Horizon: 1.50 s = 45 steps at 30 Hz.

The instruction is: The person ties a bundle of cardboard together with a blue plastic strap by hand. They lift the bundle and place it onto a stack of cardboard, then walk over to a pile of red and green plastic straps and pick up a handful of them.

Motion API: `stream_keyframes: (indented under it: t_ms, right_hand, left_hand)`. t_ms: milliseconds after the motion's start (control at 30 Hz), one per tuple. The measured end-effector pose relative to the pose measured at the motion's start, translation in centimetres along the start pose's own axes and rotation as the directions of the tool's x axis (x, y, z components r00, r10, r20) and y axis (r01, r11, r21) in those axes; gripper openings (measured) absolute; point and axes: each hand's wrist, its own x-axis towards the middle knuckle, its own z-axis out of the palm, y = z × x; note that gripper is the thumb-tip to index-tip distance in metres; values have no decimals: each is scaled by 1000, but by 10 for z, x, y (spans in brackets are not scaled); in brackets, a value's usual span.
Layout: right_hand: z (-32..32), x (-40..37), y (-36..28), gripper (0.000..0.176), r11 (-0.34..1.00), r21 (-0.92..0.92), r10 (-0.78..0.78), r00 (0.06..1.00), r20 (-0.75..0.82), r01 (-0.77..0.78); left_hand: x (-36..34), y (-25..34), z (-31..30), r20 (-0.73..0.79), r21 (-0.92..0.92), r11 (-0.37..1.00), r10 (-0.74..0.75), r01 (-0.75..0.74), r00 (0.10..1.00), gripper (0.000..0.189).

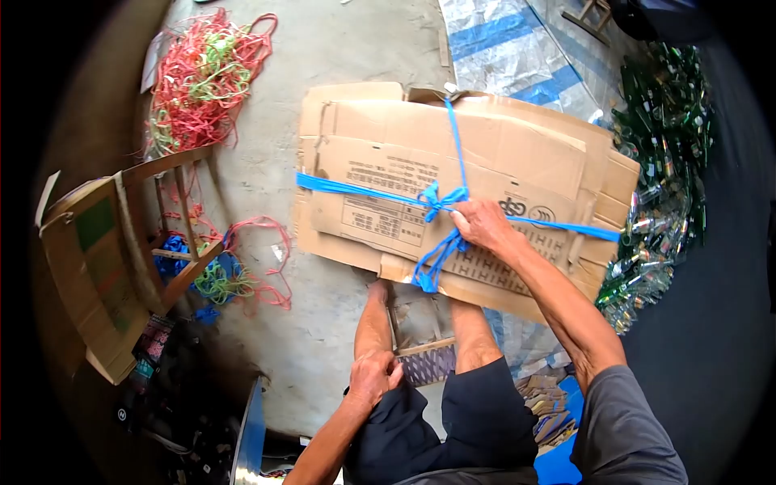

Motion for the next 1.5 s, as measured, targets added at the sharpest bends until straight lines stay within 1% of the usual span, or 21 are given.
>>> stream_keyframes:
  t_ms: [67, 233, 467, 567, 667, 767, 833, 867, 900, 933, 1000, 1067, 1100, 1133, 1200, 1267, 1300, 1333, 1367, 1400, 1500]
  right_hand:
    - [-20, -12, -15, 22, 1000, 4, -12, 1000, -25, 12]
    - [-82, -57, -47, 20, 999, -15, 39, 999, -12, -39]
    - [-144, -148, -40, 26, 978, -80, 189, 981, -49, -192]
    - [-166, -199, -24, 28, 951, -91, 293, 955, -44, -296]
    - [-177, -249, -1, 30, 933, -90, 338, 935, -110, -348]
    - [-188, -304, 14, 31, 899, -73, 416, 894, -166, -431]
    - [-193, -350, 25, 32, 867, -74, 472, 860, -193, -493]
    - [-195, -371, 27, 32, 846, -72, 504, 838, -210, -528]
    - [-192, -393, 39, 32, 840, -41, 519, 823, -229, -541]
    - [-192, -412, 44, 32, 834, -20, 529, 809, -256, -552]
    - [-191, -443, 55, 33, 815, 8, 558, 780, -285, -580]
    - [-182, -475, 77, 34, 782, 38, 603, 739, -300, -622]
    - [-175, -492, 89, 34, 761, 53, 629, 716, -304, -646]
    - [-156, -496, 142, 34, 765, 90, 631, 716, -298, -637]
    - [-131, -511, 190, 33, 752, 142, 653, 699, -292, -643]
    - [-122, -539, 185, 33, 681, 223, 732, 635, -247, -697]
    - [-112, -552, 193, 33, 646, 257, 764, 602, -235, -719]
    - [-102, -562, 200, 33, 610, 291, 792, 569, -221, -736]
    - [-79, -564, 234, 33, 584, 333, 811, 549, -203, -740]
    - [-66, -576, 245, 34, 590, 333, 807, 555, -205, -736]
    - [-48, -598, 248, 34, 484, 437, 872, 461, -165, -758]
  left_hand:
    - [-1, 7, -9, 17, -5, 1000, -24, 24, 1000, 15]
    - [-12, 0, -5, -63, 43, 998, 37, -35, 997, 14]
    - [-27, -3, -6, -150, 80, 993, 98, -87, 984, 22]
    - [-37, -3, -12, -71, -87, 995, -59, 53, 996, 22]
    - [-42, -2, -18, -256, -112, 990, -118, 92, 959, 20]
    - [-44, -12, -35, -255, -289, 933, -292, 216, 922, 18]
    - [-49, -17, -50, -285, -320, 926, -295, 199, 912, 17]
    - [-52, -38, -52, -275, -339, 918, -307, 207, 911, 18]
    - [-53, -44, -59, -278, -324, 920, -316, 221, 907, 18]
    - [-57, -58, -66, -268, -403, 898, -298, 175, 916, 17]
    - [-76, -82, -87, -298, -307, 922, -329, 236, 896, 15]
    - [-102, -98, -103, -299, -385, 893, -361, 235, 883, 13]
    - [-115, -86, -118, -265, -334, 893, -396, 302, 879, 12]
    - [-115, -78, -104, -290, -309, 880, -448, 360, 846, 12]
    - [-132, -87, -95, -295, -305, 855, -504, 420, 811, 14]
    - [-162, -59, -105, -261, -408, 815, -536, 411, 803, 14]
    - [-171, -41, -100, -215, -444, 769, -590, 460, 778, 15]
    - [-177, -30, -90, -220, -439, 760, -608, 479, 763, 17]
    - [-173, -7, -66, -187, -444, 747, -617, 494, 764, 18]
    - [-171, 5, -53, -181, -442, 755, -604, 484, 776, 18]
    - [-161, 24, -23, -124, -390, 738, -635, 551, 762, 17]
